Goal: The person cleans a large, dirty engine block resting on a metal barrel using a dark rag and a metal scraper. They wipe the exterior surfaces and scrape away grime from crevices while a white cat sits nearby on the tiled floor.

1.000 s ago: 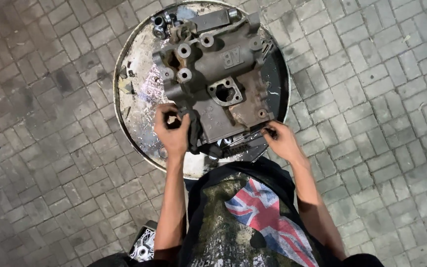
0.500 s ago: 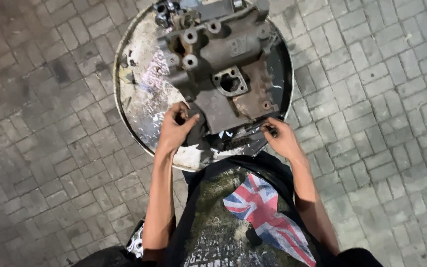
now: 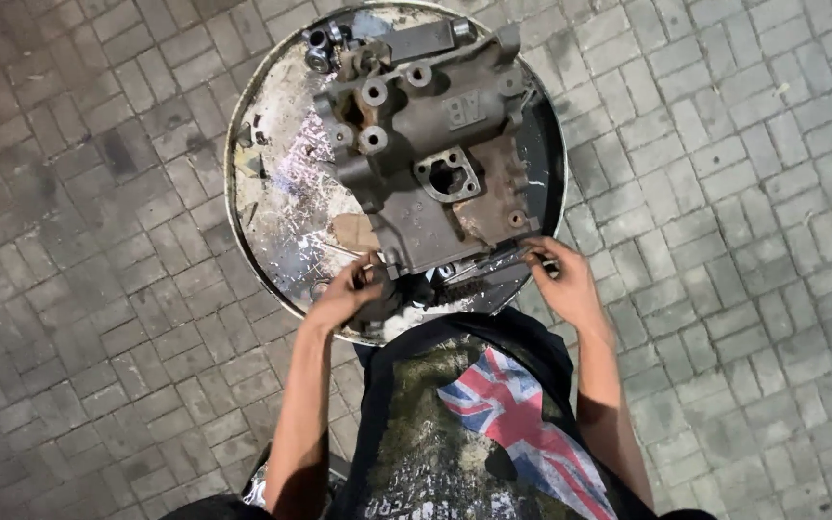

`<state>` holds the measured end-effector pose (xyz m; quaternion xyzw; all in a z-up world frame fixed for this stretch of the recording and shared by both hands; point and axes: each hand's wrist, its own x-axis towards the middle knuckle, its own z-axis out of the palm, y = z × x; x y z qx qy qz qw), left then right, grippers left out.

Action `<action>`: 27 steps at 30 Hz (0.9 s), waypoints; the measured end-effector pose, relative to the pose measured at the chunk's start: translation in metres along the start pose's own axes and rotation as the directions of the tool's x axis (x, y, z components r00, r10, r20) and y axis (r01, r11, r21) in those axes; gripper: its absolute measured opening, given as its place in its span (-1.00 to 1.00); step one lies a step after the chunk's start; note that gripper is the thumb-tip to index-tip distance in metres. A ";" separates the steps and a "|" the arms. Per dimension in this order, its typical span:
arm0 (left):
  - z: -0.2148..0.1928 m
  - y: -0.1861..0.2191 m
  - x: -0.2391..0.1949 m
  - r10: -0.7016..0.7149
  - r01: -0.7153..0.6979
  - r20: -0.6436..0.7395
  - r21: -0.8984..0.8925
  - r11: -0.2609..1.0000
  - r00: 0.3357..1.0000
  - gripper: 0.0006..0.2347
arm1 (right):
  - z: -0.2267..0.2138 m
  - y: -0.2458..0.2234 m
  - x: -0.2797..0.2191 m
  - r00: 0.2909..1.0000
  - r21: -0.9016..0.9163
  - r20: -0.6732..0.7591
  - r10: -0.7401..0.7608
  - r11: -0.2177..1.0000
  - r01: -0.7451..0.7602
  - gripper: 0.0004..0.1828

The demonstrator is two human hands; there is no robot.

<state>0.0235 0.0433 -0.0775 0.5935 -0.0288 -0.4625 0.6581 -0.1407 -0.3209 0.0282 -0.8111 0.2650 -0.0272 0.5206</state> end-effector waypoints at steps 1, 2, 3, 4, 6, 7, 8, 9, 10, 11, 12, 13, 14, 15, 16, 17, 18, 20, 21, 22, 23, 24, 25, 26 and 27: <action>0.003 -0.017 0.000 -0.006 0.006 0.005 0.002 1.000 1.000 -0.46 | 0.000 -0.002 -0.001 1.000 0.001 -0.003 0.007 1.000 -0.007 -0.78; 0.007 -0.034 0.003 0.008 -0.008 -0.050 0.018 1.000 0.999 -0.53 | -0.002 -0.003 0.000 1.000 -0.007 -0.007 -0.001 1.000 0.001 -0.78; 0.010 -0.052 0.005 0.024 -0.021 -0.104 0.034 0.999 0.994 -0.59 | -0.003 -0.004 0.001 1.000 -0.015 -0.011 -0.010 1.000 0.010 -0.78; 0.018 -0.035 -0.002 0.022 -0.019 -0.100 0.032 0.999 0.995 -0.59 | -0.003 -0.005 0.003 1.000 -0.017 -0.013 -0.006 1.000 0.006 -0.78; 0.032 -0.003 -0.019 0.156 -0.152 -0.150 0.036 0.988 0.976 -0.78 | -0.003 -0.008 0.004 0.998 -0.023 -0.001 -0.068 0.997 0.068 -0.84; 0.039 0.005 -0.022 0.152 -0.149 -0.150 0.033 0.988 0.977 -0.78 | 0.002 -0.004 0.004 0.998 -0.025 0.001 -0.064 0.998 0.064 -0.84; 0.045 0.014 -0.021 0.224 -0.221 -0.181 0.035 0.975 0.958 -0.87 | 0.006 0.000 0.006 0.998 -0.036 0.010 -0.066 0.997 0.066 -0.87; 0.052 0.023 -0.021 0.293 -0.292 -0.211 0.039 0.956 0.932 -0.89 | 0.010 0.004 0.008 0.998 -0.047 0.019 -0.068 0.997 0.069 -0.89; 0.053 0.034 -0.022 0.294 -0.293 -0.214 0.037 0.955 0.932 -0.89 | 0.012 0.007 0.009 0.997 -0.048 0.022 -0.069 0.996 0.070 -0.89; 0.054 0.045 -0.023 0.305 -0.299 -0.231 0.061 0.952 0.924 -0.86 | 0.013 0.009 0.010 0.997 -0.077 0.020 -0.079 0.994 0.081 -0.90; 0.054 0.056 -0.024 0.316 -0.304 -0.247 0.088 0.949 0.916 -0.80 | 0.016 0.012 0.011 0.996 -0.104 0.017 -0.089 0.990 0.091 -0.91; 0.058 0.067 -0.027 0.317 -0.304 -0.249 0.088 0.948 0.915 -0.80 | 0.017 0.009 0.012 0.996 -0.104 0.018 -0.090 0.990 0.092 -0.91; 0.063 0.077 -0.030 0.320 -0.292 -0.267 0.138 0.946 0.909 -0.79 | 0.018 0.006 0.011 0.996 -0.082 0.021 -0.085 0.993 0.086 -0.93; 0.069 0.087 -0.034 0.323 -0.278 -0.285 0.188 0.942 0.902 -0.78 | 0.018 0.003 0.010 0.997 -0.060 0.023 -0.079 0.995 0.080 -0.94; 0.069 0.088 -0.034 0.325 -0.280 -0.283 0.188 0.941 0.902 -0.78 | 0.019 0.003 0.011 0.997 -0.060 0.021 -0.080 0.995 0.081 -0.94; 0.070 0.090 -0.034 0.326 -0.266 -0.301 0.222 0.938 0.896 -0.78 | 0.019 0.003 0.011 0.998 -0.049 0.035 -0.056 0.997 0.058 -0.93; 0.070 0.092 -0.034 0.327 -0.252 -0.316 0.257 0.933 0.890 -0.77 | 0.019 0.003 0.011 0.998 -0.038 0.047 -0.031 0.999 0.033 -0.93; 0.062 0.071 -0.029 0.306 -0.191 -0.371 0.317 0.929 0.877 -0.81 | 0.015 -0.010 0.013 0.998 -0.022 0.053 -0.033 0.999 0.035 -0.93; 0.059 0.062 -0.026 0.288 -0.125 -0.430 0.369 0.921 0.856 -0.81 | 0.012 -0.016 0.013 0.997 -0.008 0.063 -0.037 0.999 0.037 -0.92; 0.058 0.071 -0.025 0.295 -0.135 -0.418 0.371 0.919 0.859 -0.81 | 0.011 -0.020 0.014 0.998 -0.010 0.049 -0.039 0.999 0.040 -0.92; 0.056 0.080 -0.024 0.328 -0.076 -0.468 0.480 0.874 0.821 -0.84 | 0.010 -0.023 0.014 0.995 -0.020 0.083 -0.048 0.999 0.049 -0.88; 0.055 0.088 -0.027 0.363 -0.002 -0.512 0.576 0.817 0.779 -0.85 | 0.009 -0.025 0.012 0.991 -0.028 0.120 -0.050 0.998 0.054 -0.83; 0.050 0.086 -0.027 0.364 -0.007 -0.503 0.579 0.815 0.784 -0.85 | 0.008 -0.024 0.012 0.993 -0.029 0.110 -0.047 0.998 0.051 -0.83; 0.046 0.082 -0.027 0.411 0.033 -0.519 0.650 0.760 0.749 -0.89 | 0.007 -0.022 0.012 0.985 -0.036 0.156 -0.076 0.996 0.083 -0.81; 0.042 0.079 -0.028 0.461 0.077 -0.529 0.712 0.698 0.713 -0.82 | 0.006 -0.020 0.013 0.974 -0.042 0.201 -0.104 0.992 0.115 -0.80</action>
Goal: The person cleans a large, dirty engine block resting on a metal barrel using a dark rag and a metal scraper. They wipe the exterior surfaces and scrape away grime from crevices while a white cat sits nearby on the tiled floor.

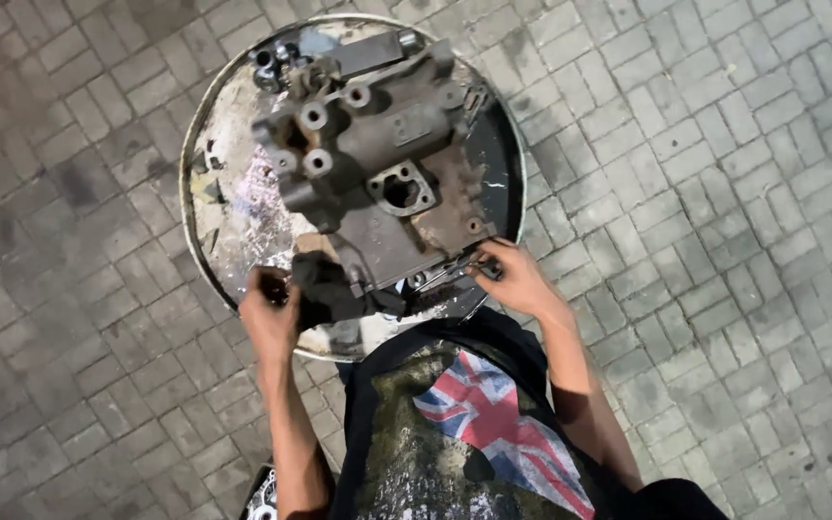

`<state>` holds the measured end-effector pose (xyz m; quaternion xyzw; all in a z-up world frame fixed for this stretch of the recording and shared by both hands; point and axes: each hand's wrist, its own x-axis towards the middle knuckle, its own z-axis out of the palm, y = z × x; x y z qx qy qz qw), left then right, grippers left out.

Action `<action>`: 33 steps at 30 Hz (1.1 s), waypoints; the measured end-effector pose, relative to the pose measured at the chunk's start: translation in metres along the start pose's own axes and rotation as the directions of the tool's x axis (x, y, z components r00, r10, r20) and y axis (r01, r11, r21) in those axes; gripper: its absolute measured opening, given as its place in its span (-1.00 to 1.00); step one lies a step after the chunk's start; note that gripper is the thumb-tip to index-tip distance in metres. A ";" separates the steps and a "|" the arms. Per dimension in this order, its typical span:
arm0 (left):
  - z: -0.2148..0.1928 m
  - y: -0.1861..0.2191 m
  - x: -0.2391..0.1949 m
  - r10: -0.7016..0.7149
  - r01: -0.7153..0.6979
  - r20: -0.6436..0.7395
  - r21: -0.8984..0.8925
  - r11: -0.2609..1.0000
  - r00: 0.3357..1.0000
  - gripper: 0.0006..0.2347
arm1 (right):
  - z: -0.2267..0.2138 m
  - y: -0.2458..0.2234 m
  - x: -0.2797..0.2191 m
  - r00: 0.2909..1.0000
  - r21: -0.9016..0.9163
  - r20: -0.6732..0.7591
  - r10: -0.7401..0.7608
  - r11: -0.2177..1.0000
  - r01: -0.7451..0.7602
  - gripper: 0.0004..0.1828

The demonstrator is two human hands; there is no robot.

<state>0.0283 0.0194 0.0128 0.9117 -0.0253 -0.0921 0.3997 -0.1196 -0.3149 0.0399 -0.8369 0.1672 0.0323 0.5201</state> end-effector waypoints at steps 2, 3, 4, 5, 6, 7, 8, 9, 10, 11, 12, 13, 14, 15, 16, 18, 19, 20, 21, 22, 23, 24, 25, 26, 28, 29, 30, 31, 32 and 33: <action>-0.001 -0.005 0.002 0.034 -0.032 -0.016 0.077 0.996 0.999 -0.83 | 0.001 0.016 0.001 1.000 -0.063 -0.005 0.009 0.998 -0.009 -0.82; -0.004 -0.008 0.000 0.058 -0.051 -0.040 0.159 0.986 0.997 -0.83 | 0.004 0.025 0.001 1.000 -0.124 0.004 0.014 0.992 -0.013 -0.84; -0.006 -0.004 -0.004 0.058 -0.051 -0.040 0.159 0.986 0.998 -0.83 | -0.001 0.019 -0.003 1.000 -0.123 0.004 0.014 0.992 -0.013 -0.84; -0.008 0.001 -0.008 0.133 -0.123 -0.064 0.140 0.982 0.989 -0.76 | -0.005 0.013 -0.006 0.996 -0.136 0.074 0.047 0.990 -0.036 -0.88; -0.010 0.005 -0.011 0.207 -0.196 -0.091 0.124 0.973 0.974 -0.69 | -0.010 0.007 -0.008 0.987 -0.151 0.142 0.080 0.987 -0.058 -0.91; -0.007 0.002 -0.013 0.204 -0.191 -0.096 0.127 0.973 0.974 -0.69 | -0.014 0.001 -0.007 0.986 -0.150 0.147 0.076 0.987 -0.054 -0.91; -0.004 -0.001 -0.015 0.216 -0.206 -0.125 0.092 0.974 0.968 -0.68 | -0.018 -0.006 -0.006 0.971 -0.199 0.221 0.088 0.979 -0.044 -0.85; -0.001 -0.004 -0.018 0.226 -0.220 -0.151 0.057 0.974 0.962 -0.66 | -0.022 -0.012 -0.007 0.950 -0.246 0.293 0.107 0.969 -0.033 -0.78; 0.005 -0.001 -0.020 0.222 -0.215 -0.152 0.059 0.975 0.963 -0.66 | -0.018 0.000 -0.007 0.949 -0.245 0.298 0.106 0.969 -0.032 -0.78; 0.010 0.001 -0.023 0.189 -0.196 -0.173 -0.023 0.980 0.967 -0.69 | -0.014 0.011 -0.008 0.940 -0.308 0.321 0.115 0.951 -0.011 -0.73; 0.015 0.004 -0.027 0.155 -0.177 -0.191 -0.106 0.978 0.969 -0.71 | -0.010 0.022 -0.009 0.931 -0.369 0.343 0.124 0.930 0.012 -0.67; 0.019 0.010 -0.030 0.156 -0.179 -0.194 -0.106 0.978 0.969 -0.71 | -0.007 0.029 -0.009 0.932 -0.369 0.343 0.121 0.929 0.015 -0.67; 0.023 0.016 -0.033 0.155 -0.189 -0.209 -0.155 0.970 0.965 -0.73 | -0.004 0.035 -0.010 0.937 -0.398 0.329 0.116 0.917 0.026 -0.67; 0.029 0.021 -0.038 0.151 -0.198 -0.221 -0.205 0.959 0.963 -0.74 | -0.001 0.042 -0.013 0.942 -0.429 0.315 0.115 0.903 0.034 -0.67; 0.032 0.028 -0.041 0.150 -0.196 -0.222 -0.207 0.958 0.964 -0.74 | -0.002 0.043 -0.014 0.942 -0.431 0.316 0.116 0.902 0.034 -0.67; 0.034 0.039 -0.049 0.196 -0.245 -0.222 -0.220 0.944 0.955 -0.70 | 0.001 0.044 -0.017 0.962 -0.460 0.270 0.041 0.883 0.091 -0.62; 0.037 0.037 -0.054 0.196 -0.246 -0.228 -0.220 0.944 0.954 -0.70 | 0.006 0.063 -0.019 0.962 -0.460 0.271 0.036 0.883 0.097 -0.62; 0.040 0.035 -0.058 0.224 -0.260 -0.194 -0.187 0.947 0.955 -0.67 | 0.012 0.082 -0.020 0.974 -0.480 0.224 0.025 0.873 0.089 -0.55; 0.044 0.033 -0.065 0.247 -0.271 -0.159 -0.156 0.950 0.956 -0.64 | 0.016 0.101 -0.023 0.984 -0.502 0.180 0.015 0.861 0.079 -0.49; 0.048 0.026 -0.068 0.243 -0.269 -0.164 -0.157 0.950 0.956 -0.64 | 0.020 0.104 -0.020 0.983 -0.504 0.185 0.012 0.860 0.084 -0.49; 0.054 0.019 -0.071 0.211 -0.225 -0.106 -0.134 0.965 0.972 -0.59 | 0.024 0.107 -0.018 0.990 -0.537 0.144 0.009 0.840 0.071 -0.49; 0.060 0.012 -0.074 0.177 -0.181 -0.048 -0.108 0.978 0.983 -0.54 | 0.028 0.110 -0.016 0.995 -0.570 0.103 0.004 0.820 0.056 -0.50; 0.061 0.013 -0.078 0.176 -0.180 -0.049 -0.110 0.977 0.983 -0.54 | 0.029 0.117 -0.014 0.995 -0.571 0.104 0.004 0.819 0.057 -0.50; 0.062 0.014 -0.082 0.166 -0.168 -0.027 -0.103 0.980 0.986 -0.53 | 0.030 0.124 -0.013 0.993 -0.549 0.116 -0.030 0.831 0.089 -0.48; 0.064 0.020 -0.086 0.162 -0.162 -0.010 -0.103 0.981 0.987 -0.52 | 0.026 0.136 -0.007 0.990 -0.532 0.122 -0.071 0.837 0.126 -0.46; 0.061 0.022 -0.089 0.148 -0.149 -0.014 -0.104 0.983 0.989 -0.53 | 0.027 0.141 -0.005 0.985 -0.535 0.147 -0.092 0.830 0.157 -0.48; 0.058 0.024 -0.092 0.134 -0.135 -0.018 -0.104 0.985 0.991 -0.54 | 0.028 0.145 -0.003 0.979 -0.537 0.171 -0.113 0.822 0.189 -0.49; 0.056 0.025 -0.095 0.139 -0.140 -0.022 -0.101 0.985 0.990 -0.54 | 0.023 0.135 -0.006 0.978 -0.534 0.169 -0.119 0.823 0.192 -0.49; 0.053 0.025 -0.099 0.118 -0.122 -0.034 -0.144 0.982 0.992 -0.55 | 0.018 0.125 -0.008 0.977 -0.528 0.180 -0.110 0.828 0.191 -0.51; 0.053 0.026 -0.102 0.097 -0.103 -0.042 -0.189 0.977 0.994 -0.56 | 0.013 0.116 -0.011 0.977 -0.524 0.191 -0.099 0.831 0.187 -0.53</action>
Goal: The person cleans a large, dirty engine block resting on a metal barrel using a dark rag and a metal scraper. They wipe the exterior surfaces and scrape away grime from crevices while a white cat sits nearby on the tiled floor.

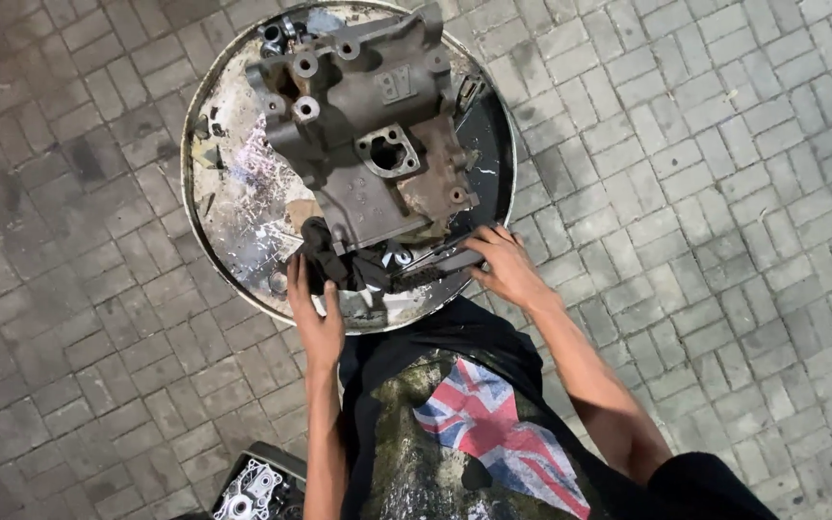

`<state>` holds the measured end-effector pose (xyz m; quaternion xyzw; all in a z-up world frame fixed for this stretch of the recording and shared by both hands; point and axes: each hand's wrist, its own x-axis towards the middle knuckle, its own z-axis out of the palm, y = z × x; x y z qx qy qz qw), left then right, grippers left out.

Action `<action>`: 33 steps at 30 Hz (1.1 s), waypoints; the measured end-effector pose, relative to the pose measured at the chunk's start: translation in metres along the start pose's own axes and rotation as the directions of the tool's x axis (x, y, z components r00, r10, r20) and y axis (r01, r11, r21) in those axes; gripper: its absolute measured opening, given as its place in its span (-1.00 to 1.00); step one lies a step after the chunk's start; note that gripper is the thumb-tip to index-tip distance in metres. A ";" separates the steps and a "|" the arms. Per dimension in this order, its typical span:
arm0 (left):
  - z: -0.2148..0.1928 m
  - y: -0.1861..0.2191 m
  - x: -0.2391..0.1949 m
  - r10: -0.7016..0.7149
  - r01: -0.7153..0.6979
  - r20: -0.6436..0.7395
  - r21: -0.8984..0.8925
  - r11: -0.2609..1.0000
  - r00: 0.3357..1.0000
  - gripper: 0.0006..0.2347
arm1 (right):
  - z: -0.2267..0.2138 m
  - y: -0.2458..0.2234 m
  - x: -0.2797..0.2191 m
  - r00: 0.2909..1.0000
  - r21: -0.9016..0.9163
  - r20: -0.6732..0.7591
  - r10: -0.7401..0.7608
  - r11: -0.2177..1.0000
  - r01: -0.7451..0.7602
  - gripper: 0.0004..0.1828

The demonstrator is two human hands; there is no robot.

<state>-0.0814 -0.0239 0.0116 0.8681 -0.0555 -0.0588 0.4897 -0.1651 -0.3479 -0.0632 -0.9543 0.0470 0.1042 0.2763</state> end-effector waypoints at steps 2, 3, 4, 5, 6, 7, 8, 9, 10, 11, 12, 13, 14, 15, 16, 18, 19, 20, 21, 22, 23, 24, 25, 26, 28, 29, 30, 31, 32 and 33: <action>-0.002 -0.015 -0.008 -0.006 0.006 -0.025 -0.011 1.000 1.000 -0.56 | -0.011 -0.007 -0.010 0.996 0.053 0.082 0.026 0.998 -0.031 -0.47; -0.002 -0.023 -0.011 -0.017 0.016 -0.048 -0.022 1.000 0.999 -0.56 | -0.016 -0.011 -0.015 0.984 0.103 0.169 0.048 0.993 -0.066 -0.41; -0.004 -0.024 -0.014 -0.009 0.008 -0.045 -0.023 1.000 0.999 -0.56 | -0.043 -0.032 -0.023 0.986 0.103 0.161 0.051 0.992 -0.068 -0.41; -0.005 -0.024 -0.017 -0.022 0.019 -0.040 -0.070 0.997 0.999 -0.57 | -0.069 -0.053 -0.031 0.977 0.210 0.204 0.064 0.972 -0.107 -0.40; -0.007 -0.025 -0.022 -0.036 0.032 -0.031 -0.116 0.993 0.999 -0.59 | -0.095 -0.075 -0.042 0.966 0.314 0.248 0.073 0.937 -0.151 -0.39; -0.010 -0.029 -0.023 -0.029 0.025 -0.026 -0.116 0.993 0.999 -0.59 | -0.088 -0.065 -0.054 0.968 0.316 0.240 0.078 0.936 -0.154 -0.39; -0.011 -0.032 -0.027 -0.027 0.023 -0.032 -0.107 0.994 0.999 -0.59 | -0.082 -0.054 -0.065 0.964 0.418 0.249 0.094 0.887 -0.195 -0.49; -0.013 -0.036 -0.030 -0.025 0.021 -0.038 -0.098 0.995 0.999 -0.60 | -0.075 -0.044 -0.076 0.959 0.515 0.260 0.110 0.825 -0.233 -0.59; -0.018 -0.036 -0.036 -0.025 0.021 -0.039 -0.103 0.995 0.999 -0.60 | -0.072 -0.041 -0.086 0.959 0.510 0.259 0.110 0.828 -0.233 -0.59; -0.023 -0.036 -0.043 -0.024 0.018 -0.051 -0.102 0.995 0.998 -0.61 | -0.069 -0.039 -0.095 0.951 0.604 0.259 0.170 0.739 -0.297 -0.55; -0.026 -0.035 -0.042 -0.011 0.004 -0.071 -0.105 0.994 0.997 -0.63 | -0.069 -0.034 -0.099 0.941 0.689 0.254 0.223 0.641 -0.338 -0.46; -0.027 -0.028 -0.042 -0.002 -0.008 -0.081 -0.113 0.994 0.997 -0.63 | -0.062 -0.031 -0.098 0.945 0.686 0.242 0.218 0.650 -0.326 -0.46; -0.031 -0.022 -0.049 -0.028 0.016 -0.093 -0.125 0.992 0.995 -0.64 | -0.052 -0.030 -0.104 0.978 0.773 0.117 0.170 0.603 -0.197 -0.63; -0.035 -0.016 -0.056 -0.054 0.039 -0.104 -0.139 0.990 0.993 -0.66 | -0.042 -0.028 -0.111 0.991 0.836 -0.015 0.130 0.545 -0.059 -0.56; -0.032 -0.019 -0.063 -0.053 0.037 -0.107 -0.146 0.989 0.993 -0.66 | -0.034 -0.030 -0.112 0.992 0.832 -0.018 0.129 0.552 -0.057 -0.56; -0.029 -0.025 -0.078 -0.055 0.038 -0.092 -0.174 0.984 0.994 -0.70 | -0.020 -0.035 -0.111 0.961 0.873 -0.117 0.250 0.487 -0.020 -0.65; -0.026 -0.019 -0.086 -0.057 0.037 -0.106 -0.179 0.983 0.993 -0.70 | -0.041 -0.063 -0.115 0.964 0.869 -0.118 0.236 0.494 -0.015 -0.65; -0.023 -0.016 -0.093 -0.060 0.042 -0.095 -0.186 0.982 0.994 -0.71 | -0.058 -0.092 -0.119 0.953 0.899 -0.145 0.264 0.437 0.016 -0.70; -0.020 -0.013 -0.099 -0.063 0.046 -0.083 -0.193 0.980 0.995 -0.71 | -0.075 -0.120 -0.122 0.941 0.924 -0.169 0.294 0.379 0.048 -0.55; -0.013 -0.014 -0.106 -0.062 0.045 -0.086 -0.192 0.980 0.994 -0.71 | -0.073 -0.126 -0.124 0.942 0.924 -0.170 0.290 0.379 0.050 -0.55; -0.004 -0.016 -0.113 -0.077 0.061 -0.061 -0.226 0.972 0.995 -0.73 | -0.072 -0.131 -0.126 0.942 0.964 -0.161 0.293 0.252 0.087 -0.55; 0.005 -0.018 -0.120 -0.090 0.079 -0.031 -0.259 0.963 0.995 -0.74 | -0.070 -0.136 -0.129 0.943 0.985 -0.151 0.298 0.121 0.120 -0.56; 0.005 -0.015 -0.128 -0.090 0.079 -0.031 -0.259 0.963 0.995 -0.74 | -0.072 -0.143 -0.128 0.943 0.985 -0.152 0.298 0.120 0.120 -0.56; 0.007 -0.011 -0.134 -0.087 0.090 0.023 -0.287 0.954 0.996 -0.74 | -0.076 -0.149 -0.127 0.938 0.989 -0.145 0.313 0.080 0.126 -0.55; 0.012 -0.005 -0.146 -0.080 0.100 0.077 -0.317 0.943 0.994 -0.74 | -0.079 -0.155 -0.116 0.934 0.990 -0.141 0.328 0.043 0.135 -0.50; 0.014 -0.002 -0.152 -0.091 0.125 0.124 -0.300 0.946 0.988 -0.75 | -0.079 -0.155 -0.106 0.911 0.991 -0.132 0.391 0.028 0.132 -0.61; 0.015 0.000 -0.156 -0.104 0.148 0.167 -0.280 0.949 0.981 -0.77 | -0.078 -0.156 -0.094 0.885 0.991 -0.121 0.450 0.011 0.130 -0.70; 0.015 0.000 -0.161 -0.102 0.145 0.162 -0.281 0.949 0.981 -0.77 | -0.075 -0.154 -0.084 0.886 0.991 -0.123 0.446 0.012 0.132 -0.70; 0.015 0.000 -0.162 -0.117 0.168 0.193 -0.272 0.948 0.974 -0.77 | -0.073 -0.153 -0.069 0.866 0.992 -0.122 0.485 0.067 0.102 -0.73; 0.015 0.000 -0.163 -0.133 0.191 0.223 -0.263 0.946 0.966 -0.76 | -0.072 -0.151 -0.054 0.843 0.990 -0.124 0.523 0.122 0.070 -0.76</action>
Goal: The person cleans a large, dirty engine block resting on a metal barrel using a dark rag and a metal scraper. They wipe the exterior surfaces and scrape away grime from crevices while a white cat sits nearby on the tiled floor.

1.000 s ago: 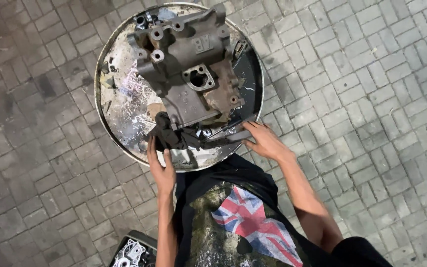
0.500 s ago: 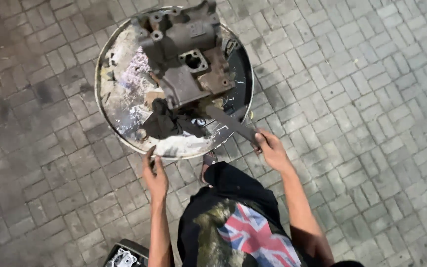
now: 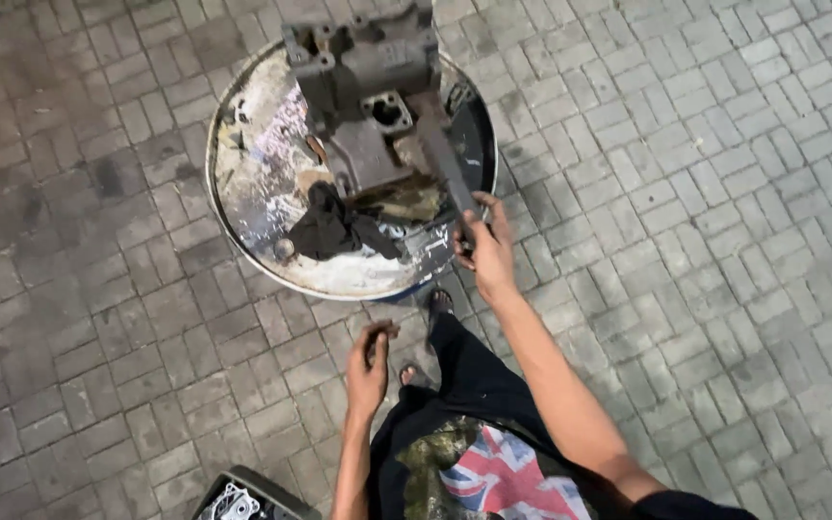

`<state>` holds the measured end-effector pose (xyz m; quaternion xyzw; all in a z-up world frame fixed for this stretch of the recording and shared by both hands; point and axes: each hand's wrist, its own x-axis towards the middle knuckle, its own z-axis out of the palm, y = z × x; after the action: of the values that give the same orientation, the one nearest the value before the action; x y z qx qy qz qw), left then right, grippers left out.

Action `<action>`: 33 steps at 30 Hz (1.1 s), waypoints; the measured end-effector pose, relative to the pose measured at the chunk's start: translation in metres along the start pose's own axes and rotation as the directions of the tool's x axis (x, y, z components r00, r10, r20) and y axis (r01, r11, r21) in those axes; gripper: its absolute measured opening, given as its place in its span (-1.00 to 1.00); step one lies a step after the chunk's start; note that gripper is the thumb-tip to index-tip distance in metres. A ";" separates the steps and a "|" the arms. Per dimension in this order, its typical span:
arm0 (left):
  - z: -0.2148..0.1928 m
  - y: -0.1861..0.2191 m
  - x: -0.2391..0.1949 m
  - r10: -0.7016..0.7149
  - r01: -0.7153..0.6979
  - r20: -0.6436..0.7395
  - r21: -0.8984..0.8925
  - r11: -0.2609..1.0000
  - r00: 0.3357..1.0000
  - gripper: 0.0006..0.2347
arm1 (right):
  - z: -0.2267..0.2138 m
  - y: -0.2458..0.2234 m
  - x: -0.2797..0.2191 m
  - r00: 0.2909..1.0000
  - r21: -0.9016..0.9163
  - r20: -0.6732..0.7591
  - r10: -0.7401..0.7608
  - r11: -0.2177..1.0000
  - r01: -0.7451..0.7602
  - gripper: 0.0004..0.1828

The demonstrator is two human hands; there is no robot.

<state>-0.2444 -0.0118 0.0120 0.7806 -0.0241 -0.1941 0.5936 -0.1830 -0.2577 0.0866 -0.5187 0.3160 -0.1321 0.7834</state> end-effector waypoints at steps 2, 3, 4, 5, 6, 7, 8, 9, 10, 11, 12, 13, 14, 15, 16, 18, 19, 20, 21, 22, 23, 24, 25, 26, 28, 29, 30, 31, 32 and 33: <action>-0.001 -0.005 0.002 0.030 -0.030 -0.004 -0.041 0.999 1.000 -0.73 | 0.006 -0.007 0.015 0.999 -0.088 0.025 0.021 0.996 -0.019 -0.78; -0.001 -0.009 0.006 0.053 -0.053 -0.003 -0.084 0.995 0.999 -0.68 | 0.009 -0.009 0.024 0.998 -0.180 0.041 0.047 0.983 -0.039 -0.79; -0.001 -0.016 0.018 0.060 -0.060 -0.007 -0.083 0.995 0.998 -0.68 | 0.011 -0.015 0.029 0.998 -0.177 0.046 0.042 0.984 -0.033 -0.79; -0.001 -0.022 0.026 0.068 -0.072 -0.044 -0.077 0.994 0.997 -0.71 | 0.012 -0.020 0.030 0.997 -0.348 0.074 -0.034 0.936 0.058 -0.71; -0.001 -0.029 0.035 0.077 -0.083 -0.081 -0.071 0.994 0.994 -0.74 | 0.013 -0.025 0.032 0.988 -0.505 0.115 -0.105 0.850 0.149 -0.61; -0.004 -0.011 0.043 0.071 -0.077 -0.083 -0.069 0.995 0.994 -0.74 | 0.016 -0.029 0.031 0.988 -0.504 0.116 -0.098 0.851 0.143 -0.61; -0.007 0.007 0.052 0.024 -0.026 -0.105 -0.016 1.000 0.994 -0.74 | 0.019 -0.034 0.030 0.972 -0.568 0.161 -0.169 0.790 0.232 -0.45; -0.011 0.027 0.065 -0.014 0.019 -0.127 0.039 0.999 0.992 -0.73 | 0.024 -0.040 0.030 0.947 -0.620 0.210 -0.243 0.716 0.321 -0.27; -0.014 0.048 0.085 -0.011 0.017 -0.126 0.044 0.999 0.992 -0.73 | 0.030 -0.047 0.033 0.947 -0.616 0.208 -0.244 0.719 0.321 -0.27; -0.015 0.068 0.098 0.021 -0.013 -0.186 0.041 0.999 0.982 -0.71 | 0.033 -0.052 0.031 0.945 -0.669 0.238 -0.224 0.667 0.327 -0.32; -0.017 0.086 0.112 0.052 -0.044 -0.245 0.041 0.998 0.968 -0.66 | 0.037 -0.057 0.029 0.942 -0.717 0.267 -0.202 0.612 0.334 -0.35; -0.018 0.101 0.124 0.051 -0.043 -0.237 0.041 0.998 0.970 -0.66 | 0.040 -0.061 0.027 0.945 -0.720 0.259 -0.202 0.612 0.328 -0.35; -0.019 0.116 0.136 0.150 -0.136 -0.271 0.069 0.988 0.951 -0.63 | 0.043 -0.065 0.024 0.945 -0.769 0.268 -0.186 0.551 0.326 -0.34; -0.022 0.132 0.151 0.253 -0.233 -0.301 0.099 0.967 0.919 -0.60 | 0.049 -0.071 0.023 0.946 -0.811 0.274 -0.175 0.486 0.325 -0.32; -0.019 0.143 0.170 0.258 -0.240 -0.292 0.098 0.966 0.921 -0.60 | 0.049 -0.071 0.024 0.947 -0.812 0.265 -0.181 0.487 0.321 -0.32; -0.018 0.156 0.194 0.309 -0.291 -0.246 0.106 0.951 0.919 -0.47 | 0.049 -0.061 0.013 0.892 -0.791 0.346 -0.290 0.422 0.444 -0.35; -0.017 0.153 0.202 0.299 -0.282 -0.235 0.106 0.954 0.925 -0.47 | 0.047 -0.057 0.000 0.899 -0.796 0.335 -0.281 0.427 0.430 -0.35; -0.016 0.151 0.210 0.258 -0.230 -0.198 0.154 0.961 0.945 -0.40 | 0.046 -0.053 -0.013 0.917 -0.810 0.320 -0.238 0.434 0.395 -0.34; -0.012 0.153 0.230 0.237 -0.203 -0.166 0.195 0.959 0.957 -0.34 | 0.045 -0.054 -0.015 0.926 -0.821 0.309 -0.217 0.431 0.374 -0.32; -0.009 0.148 0.239 0.249 -0.218 -0.157 0.189 0.957 0.956 -0.34 | 0.047 -0.050 -0.007 0.925 -0.824 0.301 -0.231 0.426 0.375 -0.32; -0.009 0.142 0.245 0.234 -0.210 -0.140 0.164 0.964 0.962 -0.31 | 0.049 -0.043 -0.003 0.926 -0.832 0.293 -0.240 0.413 0.370 -0.30; -0.008 0.135 0.251 0.219 -0.202 -0.122 0.140 0.969 0.968 -0.27 | 0.051 -0.037 0.001 0.926 -0.840 0.285 -0.249 0.400 0.366 -0.28; -0.009 0.133 0.249 0.211 -0.196 -0.103 0.143 0.970 0.972 -0.27 | 0.055 -0.040 0.014 0.933 -0.845 0.266 -0.242 0.407 0.346 -0.28; -0.009 0.129 0.247 0.195 -0.183 -0.088 0.124 0.975 0.977 -0.26 | 0.058 -0.041 0.028 0.917 -0.823 0.276 -0.287 0.422 0.380 -0.30; -0.009 0.124 0.250 0.187 -0.180 -0.075 0.096 0.979 0.980 -0.25 | 0.058 -0.040 0.042 0.895 -0.802 0.288 -0.341 0.425 0.420 -0.31; -0.010 0.121 0.251 0.177 -0.172 -0.066 0.068 0.983 0.982 -0.25 | 0.056 -0.038 0.039 0.893 -0.795 0.284 -0.350 0.435 0.424 -0.33; -0.010 0.119 0.253 0.166 -0.164 -0.057 0.040 0.986 0.984 -0.25 | 0.054 -0.035 0.036 0.890 -0.788 0.280 -0.360 0.444 0.427 -0.35; -0.008 0.114 0.255 0.169 -0.167 -0.044 0.035 0.985 0.985 -0.25 | 0.054 -0.038 0.015 0.892 -0.794 0.269 -0.364 0.440 0.419 -0.35; -0.007 0.109 0.257 0.174 -0.173 -0.043 0.025 0.985 0.984 -0.26 | 0.054 -0.042 -0.006 0.946 -0.869 0.214 -0.244 0.395 0.298 -0.34; -0.007 0.105 0.260 0.181 -0.180 -0.049 0.015 0.983 0.982 -0.27 | 0.057 -0.046 -0.027 0.981 -0.926 0.148 -0.125 0.331 0.181 -0.33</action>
<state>0.0182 -0.1056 0.0406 0.7831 -0.0811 -0.1197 0.6049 -0.1621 -0.2218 0.1519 -0.9029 0.2650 0.0118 0.3382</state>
